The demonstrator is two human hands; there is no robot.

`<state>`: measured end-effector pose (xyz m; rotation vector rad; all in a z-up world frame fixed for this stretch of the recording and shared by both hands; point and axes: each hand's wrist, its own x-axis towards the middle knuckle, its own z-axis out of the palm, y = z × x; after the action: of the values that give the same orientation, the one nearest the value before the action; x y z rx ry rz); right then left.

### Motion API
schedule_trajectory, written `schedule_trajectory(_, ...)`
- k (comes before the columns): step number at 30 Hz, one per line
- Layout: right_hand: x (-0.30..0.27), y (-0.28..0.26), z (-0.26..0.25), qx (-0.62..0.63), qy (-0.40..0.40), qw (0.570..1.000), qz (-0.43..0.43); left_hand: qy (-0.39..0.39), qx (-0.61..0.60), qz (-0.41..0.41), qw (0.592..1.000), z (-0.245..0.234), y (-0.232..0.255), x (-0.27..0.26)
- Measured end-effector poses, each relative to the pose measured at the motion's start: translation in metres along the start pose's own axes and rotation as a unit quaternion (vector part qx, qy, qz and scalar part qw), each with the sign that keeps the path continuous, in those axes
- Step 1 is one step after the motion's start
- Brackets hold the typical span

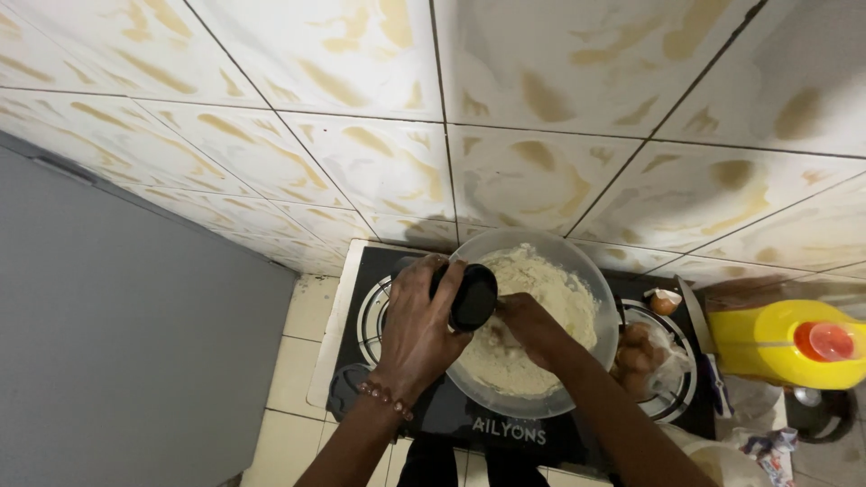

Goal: Mixing flour, eggs, and liquid in a bowl by hand to create dough

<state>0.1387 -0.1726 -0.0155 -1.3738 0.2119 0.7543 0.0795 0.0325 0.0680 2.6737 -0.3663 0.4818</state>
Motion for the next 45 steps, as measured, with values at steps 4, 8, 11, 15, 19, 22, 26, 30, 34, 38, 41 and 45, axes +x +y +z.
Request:
schedule_trajectory(4,0.029,0.032,-0.019,-0.046,-0.034,0.998,0.014,-0.001,-0.003,-0.004,1.000,0.005,-0.001,-0.001)
schedule_trajectory(8,0.036,0.029,-0.019,0.010,-0.066,0.998,-0.015,-0.015,-0.018,-0.004,1.000,-0.002,0.005,0.004)
schedule_trajectory(11,0.003,-0.006,0.005,0.009,-0.066,0.998,-0.005,-0.035,-0.010,-0.011,0.999,0.003,0.002,0.004)
schedule_trajectory(15,0.026,0.014,-0.010,0.013,-0.075,0.997,-0.027,-0.037,0.006,0.000,0.999,0.005,0.000,0.002)
schedule_trajectory(19,0.020,0.010,-0.010,-0.018,-0.059,0.998,-0.007,-0.020,0.006,0.006,1.000,0.009,-0.002,0.002)
schedule_trajectory(22,0.003,-0.010,0.003,-0.028,-0.050,0.998,-0.010,-0.014,0.006,0.009,1.000,0.008,0.000,0.003)
schedule_trajectory(26,0.050,0.056,-0.028,-0.007,-0.051,0.998,-0.032,-0.005,0.014,0.018,1.000,0.007,-0.001,0.003)
schedule_trajectory(30,0.039,0.043,-0.019,0.020,-0.040,0.998,-0.036,0.013,0.034,0.023,0.999,0.014,-0.003,0.000)
schedule_trajectory(34,0.001,-0.004,0.006,0.021,-0.058,0.998,-0.025,0.025,0.040,0.032,0.998,0.014,-0.006,-0.001)
schedule_trajectory(38,0.043,0.046,-0.019,0.031,-0.049,0.998,-0.003,0.040,0.042,0.046,0.997,0.012,-0.006,-0.001)
schedule_trajectory(41,0.031,0.027,-0.009,0.027,-0.023,0.999,0.015,0.059,0.053,0.062,0.995,0.015,-0.008,-0.002)
schedule_trajectory(45,0.011,0.003,0.004,0.005,-0.026,0.999,0.024,0.065,0.039,0.058,0.995,0.010,-0.006,0.002)
